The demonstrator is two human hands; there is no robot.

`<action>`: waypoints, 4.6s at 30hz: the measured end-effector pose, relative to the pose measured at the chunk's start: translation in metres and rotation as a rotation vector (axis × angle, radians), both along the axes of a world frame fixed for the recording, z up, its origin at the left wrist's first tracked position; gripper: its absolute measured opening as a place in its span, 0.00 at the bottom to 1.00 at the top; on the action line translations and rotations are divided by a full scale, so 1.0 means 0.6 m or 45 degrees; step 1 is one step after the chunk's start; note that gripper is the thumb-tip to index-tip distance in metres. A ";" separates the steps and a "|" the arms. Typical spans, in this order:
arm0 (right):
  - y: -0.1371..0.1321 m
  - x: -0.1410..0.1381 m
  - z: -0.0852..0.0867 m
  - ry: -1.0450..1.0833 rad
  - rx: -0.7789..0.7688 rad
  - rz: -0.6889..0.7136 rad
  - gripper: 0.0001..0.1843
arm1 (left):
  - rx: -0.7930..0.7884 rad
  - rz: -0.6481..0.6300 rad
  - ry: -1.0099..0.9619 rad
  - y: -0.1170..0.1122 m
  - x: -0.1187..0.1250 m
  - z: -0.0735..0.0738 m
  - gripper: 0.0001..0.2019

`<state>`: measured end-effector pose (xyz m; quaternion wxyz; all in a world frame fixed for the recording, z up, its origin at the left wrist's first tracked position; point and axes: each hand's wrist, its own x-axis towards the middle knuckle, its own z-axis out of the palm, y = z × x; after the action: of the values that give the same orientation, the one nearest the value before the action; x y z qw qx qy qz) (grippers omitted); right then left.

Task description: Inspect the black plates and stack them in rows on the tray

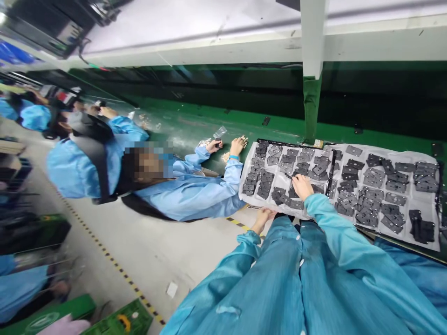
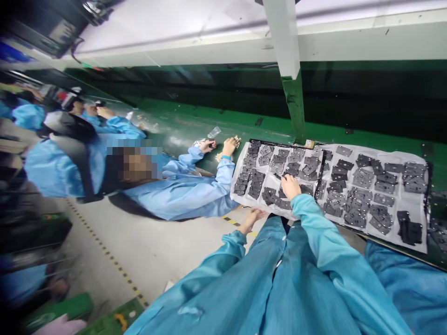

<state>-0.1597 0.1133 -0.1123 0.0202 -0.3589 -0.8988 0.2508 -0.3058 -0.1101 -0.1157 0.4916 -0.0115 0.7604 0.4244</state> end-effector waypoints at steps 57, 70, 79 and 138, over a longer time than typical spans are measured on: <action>0.074 0.011 0.007 -0.007 -0.042 -0.030 0.23 | 0.117 -1.579 1.238 0.238 -0.084 -0.008 0.11; 0.105 0.077 0.004 0.016 0.134 -0.466 0.22 | 0.165 -1.277 1.278 0.192 -0.074 -0.003 0.15; 0.178 0.123 -0.054 -0.079 0.026 -0.763 0.17 | 0.295 -1.382 1.213 0.238 -0.040 -0.023 0.21; 0.062 0.083 0.147 0.780 -1.418 -0.694 0.28 | 0.344 -1.028 0.892 0.294 -0.122 0.047 0.08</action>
<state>-0.1100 0.1505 -0.0243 0.1480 -0.4418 -0.4677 0.7511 -0.3791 0.0666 -0.0875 0.3298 0.4862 0.7613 0.2745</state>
